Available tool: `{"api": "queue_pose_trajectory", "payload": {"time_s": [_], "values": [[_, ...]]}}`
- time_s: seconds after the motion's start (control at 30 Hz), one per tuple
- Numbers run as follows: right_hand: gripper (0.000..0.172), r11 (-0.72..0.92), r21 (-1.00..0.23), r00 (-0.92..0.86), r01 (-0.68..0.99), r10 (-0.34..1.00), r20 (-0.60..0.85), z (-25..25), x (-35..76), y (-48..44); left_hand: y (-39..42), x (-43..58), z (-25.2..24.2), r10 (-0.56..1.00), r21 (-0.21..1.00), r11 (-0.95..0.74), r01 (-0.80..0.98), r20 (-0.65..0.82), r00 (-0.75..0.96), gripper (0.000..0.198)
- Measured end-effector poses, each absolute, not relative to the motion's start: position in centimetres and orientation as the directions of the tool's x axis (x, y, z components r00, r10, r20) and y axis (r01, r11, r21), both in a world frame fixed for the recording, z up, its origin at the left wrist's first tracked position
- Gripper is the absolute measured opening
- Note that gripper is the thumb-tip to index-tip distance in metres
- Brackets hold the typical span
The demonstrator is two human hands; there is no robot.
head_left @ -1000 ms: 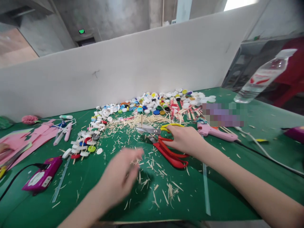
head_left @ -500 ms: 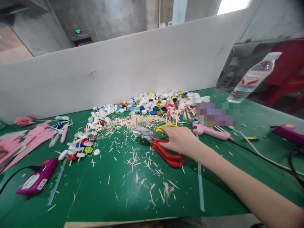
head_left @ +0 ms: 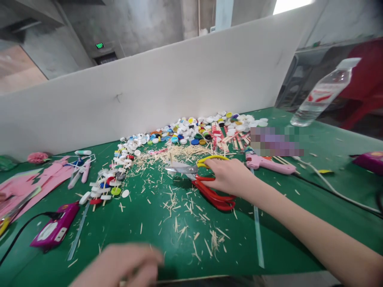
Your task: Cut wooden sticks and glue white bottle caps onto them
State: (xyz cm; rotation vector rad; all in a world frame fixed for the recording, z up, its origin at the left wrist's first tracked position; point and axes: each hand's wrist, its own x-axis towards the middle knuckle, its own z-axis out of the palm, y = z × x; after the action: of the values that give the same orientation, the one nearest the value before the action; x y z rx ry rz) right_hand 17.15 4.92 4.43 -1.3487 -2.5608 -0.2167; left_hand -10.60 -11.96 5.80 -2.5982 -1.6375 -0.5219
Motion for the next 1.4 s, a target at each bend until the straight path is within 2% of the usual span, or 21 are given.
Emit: {"api": "queue_pose_trajectory", "payload": {"time_s": [0.07,0.1,0.17,0.27,0.57,0.67,0.73,0.8,0.87,0.93,1.0,1.07,1.1,1.17,1.23,1.4], "values": [[0.044,0.586,0.021,-0.567,0.810,0.774,0.281,4.4,17.2,4.9,-7.3,-10.5,6.4,0.873,0.136,-0.394,0.909,0.364,0.324,0.047],[0.043,0.595,0.022,-0.575,0.804,0.768,0.282,4.4,17.2,4.9,-4.8,-10.1,6.4,0.838,0.074,-0.367,0.927,0.460,0.294,0.051],[0.041,0.603,0.014,-0.582,0.797,0.763,0.283,4.5,17.3,5.0,-0.7,-9.2,5.9,0.759,-0.053,-0.414,0.909,0.531,0.377,0.055],[0.041,0.616,-0.008,-0.590,0.787,0.758,0.279,4.5,17.4,5.0,2.7,-8.0,4.8,0.682,-0.157,-0.487,0.859,0.546,0.486,0.040],[0.036,0.700,-0.064,-0.653,0.711,0.691,0.309,4.4,16.3,3.3,2.2,-7.7,3.9,0.385,-0.363,-0.462,0.809,0.739,0.552,0.043],[0.041,0.685,-0.053,-0.643,0.727,0.706,0.297,3.9,15.7,3.1,2.3,-7.4,4.1,0.357,-0.438,-0.407,0.802,0.732,0.581,0.042],[0.041,0.671,-0.035,-0.634,0.740,0.715,0.294,3.5,15.5,3.3,2.4,-7.3,4.0,0.377,-0.438,-0.394,0.808,0.725,0.577,0.040],[0.041,0.661,-0.021,-0.627,0.750,0.721,0.296,3.3,15.5,3.5,2.7,-7.5,3.8,0.417,-0.384,-0.405,0.830,0.730,0.541,0.035],[0.043,0.643,-0.013,-0.613,0.766,0.735,0.290,3.2,15.6,3.8,3.0,-7.9,3.3,0.458,-0.273,-0.443,0.854,0.750,0.477,0.033],[0.046,0.617,-0.020,-0.589,0.787,0.759,0.277,3.3,15.9,4.1,3.3,-8.5,2.8,0.532,-0.074,-0.484,0.872,0.766,0.361,0.039],[0.049,0.592,-0.048,-0.560,0.805,0.784,0.270,3.4,16.2,4.4,3.5,-9.0,2.3,0.654,0.183,-0.484,0.855,0.726,0.214,0.043],[0.051,0.566,-0.090,-0.528,0.819,0.806,0.265,3.7,16.4,4.5,3.6,-9.0,1.9,0.786,0.400,-0.429,0.810,0.607,0.118,0.041],[0.052,0.553,-0.113,-0.513,0.826,0.819,0.257,3.8,16.4,4.6,3.6,-8.8,1.9,0.837,0.470,-0.400,0.787,0.537,0.105,0.036],[0.052,0.525,-0.159,-0.487,0.836,0.844,0.225,4.0,16.4,4.6,3.5,-8.3,1.9,0.899,0.549,-0.358,0.755,0.422,0.119,0.024],[0.050,0.502,-0.199,-0.469,0.842,0.862,0.190,3.9,16.3,4.6,3.4,-7.7,2.1,0.925,0.588,-0.329,0.739,0.357,0.128,0.022],[0.048,0.501,-0.250,-0.470,0.829,0.865,0.175,3.4,16.1,4.4,2.7,-7.0,2.5,0.940,0.631,-0.314,0.710,0.313,0.137,0.025]]}}
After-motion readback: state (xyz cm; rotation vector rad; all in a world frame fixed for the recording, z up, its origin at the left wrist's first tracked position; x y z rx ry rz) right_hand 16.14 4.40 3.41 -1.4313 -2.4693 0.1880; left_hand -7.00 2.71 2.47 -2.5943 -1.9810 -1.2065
